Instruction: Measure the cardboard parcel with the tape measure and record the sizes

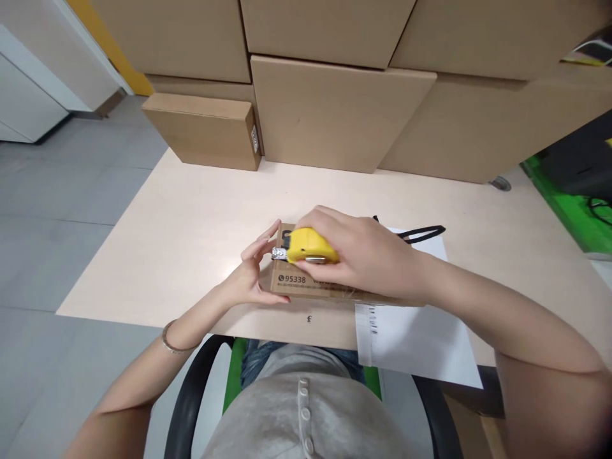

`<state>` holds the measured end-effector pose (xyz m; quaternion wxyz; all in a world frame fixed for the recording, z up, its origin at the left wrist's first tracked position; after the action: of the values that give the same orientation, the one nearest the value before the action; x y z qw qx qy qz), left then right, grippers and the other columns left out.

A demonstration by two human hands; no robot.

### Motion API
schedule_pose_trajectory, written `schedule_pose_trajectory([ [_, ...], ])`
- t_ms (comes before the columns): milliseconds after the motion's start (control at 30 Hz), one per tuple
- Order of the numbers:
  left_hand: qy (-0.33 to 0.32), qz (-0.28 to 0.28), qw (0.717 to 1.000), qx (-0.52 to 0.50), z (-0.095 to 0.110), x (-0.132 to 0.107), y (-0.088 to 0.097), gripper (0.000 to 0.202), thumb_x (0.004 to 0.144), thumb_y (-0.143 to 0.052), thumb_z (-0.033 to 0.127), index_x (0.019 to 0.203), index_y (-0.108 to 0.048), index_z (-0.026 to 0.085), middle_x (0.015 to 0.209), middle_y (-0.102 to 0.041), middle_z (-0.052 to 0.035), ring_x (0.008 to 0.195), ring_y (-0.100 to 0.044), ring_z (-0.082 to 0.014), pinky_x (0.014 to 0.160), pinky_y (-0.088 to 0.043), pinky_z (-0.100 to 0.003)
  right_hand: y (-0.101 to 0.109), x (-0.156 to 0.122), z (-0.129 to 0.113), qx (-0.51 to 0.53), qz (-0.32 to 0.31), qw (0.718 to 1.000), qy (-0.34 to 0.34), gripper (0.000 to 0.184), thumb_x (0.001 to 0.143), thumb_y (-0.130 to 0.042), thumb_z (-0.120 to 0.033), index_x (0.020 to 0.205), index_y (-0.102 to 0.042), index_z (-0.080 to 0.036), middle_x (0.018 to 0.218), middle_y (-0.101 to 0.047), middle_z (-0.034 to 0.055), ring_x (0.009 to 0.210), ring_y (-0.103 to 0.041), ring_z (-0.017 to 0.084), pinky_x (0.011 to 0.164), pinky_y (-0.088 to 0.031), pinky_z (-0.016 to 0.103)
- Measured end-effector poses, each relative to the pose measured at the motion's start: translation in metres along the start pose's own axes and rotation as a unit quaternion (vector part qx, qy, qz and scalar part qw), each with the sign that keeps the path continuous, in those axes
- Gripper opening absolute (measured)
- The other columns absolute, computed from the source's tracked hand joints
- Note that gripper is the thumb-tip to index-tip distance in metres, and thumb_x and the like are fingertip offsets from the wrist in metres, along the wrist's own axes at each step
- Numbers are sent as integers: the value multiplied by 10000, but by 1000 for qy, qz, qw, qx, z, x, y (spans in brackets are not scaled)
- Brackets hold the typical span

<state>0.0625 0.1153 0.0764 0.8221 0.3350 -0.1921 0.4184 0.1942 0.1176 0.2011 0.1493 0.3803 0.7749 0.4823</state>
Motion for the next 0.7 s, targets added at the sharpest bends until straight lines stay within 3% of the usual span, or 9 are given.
schedule_pose_trajectory([
  [67,-16,-12,1000,12,2,3,-2,1270,671,-968,491,1623,-128,511,1752,-209,-118,1626,-223,-461,1221,-339,-757,10,-21,15,20,17,999,-24,284,971,-653,-454,1137,-598,-230,1087,-722,58,861,-693,216,703,-490,327],
  [200,2,-39,999,33,-3,3,-2,1233,658,-969,486,1595,-176,594,1731,-251,-52,1605,-282,-446,1185,-404,-749,33,-76,52,21,38,994,-103,233,955,-691,-449,1095,-632,-272,1011,-723,43,808,-695,224,690,-517,347],
  [400,-1,-34,999,31,-3,1,2,1188,669,-950,514,1597,-211,584,1713,-272,-38,1583,-304,-438,1188,-421,-722,64,-147,84,25,81,982,-170,226,919,-740,-464,1080,-674,-319,944,-727,25,741,-690,211,604,-519,325],
  [700,-6,-24,999,32,-7,1,3,1162,648,-945,563,1577,-246,583,1665,-326,-48,1538,-351,-437,1147,-448,-723,62,-168,109,76,112,972,-193,220,894,-773,-426,1075,-698,-327,960,-713,57,748,-676,217,609,-549,343],
])
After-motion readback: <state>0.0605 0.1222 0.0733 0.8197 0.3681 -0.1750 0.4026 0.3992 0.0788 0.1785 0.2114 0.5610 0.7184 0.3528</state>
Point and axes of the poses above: each hand's wrist, its own x-axis towards the middle knuckle, its own y-axis out of the back of the hand, z = x × y, the point moved 10 cm from there along x, towards the middle knuckle
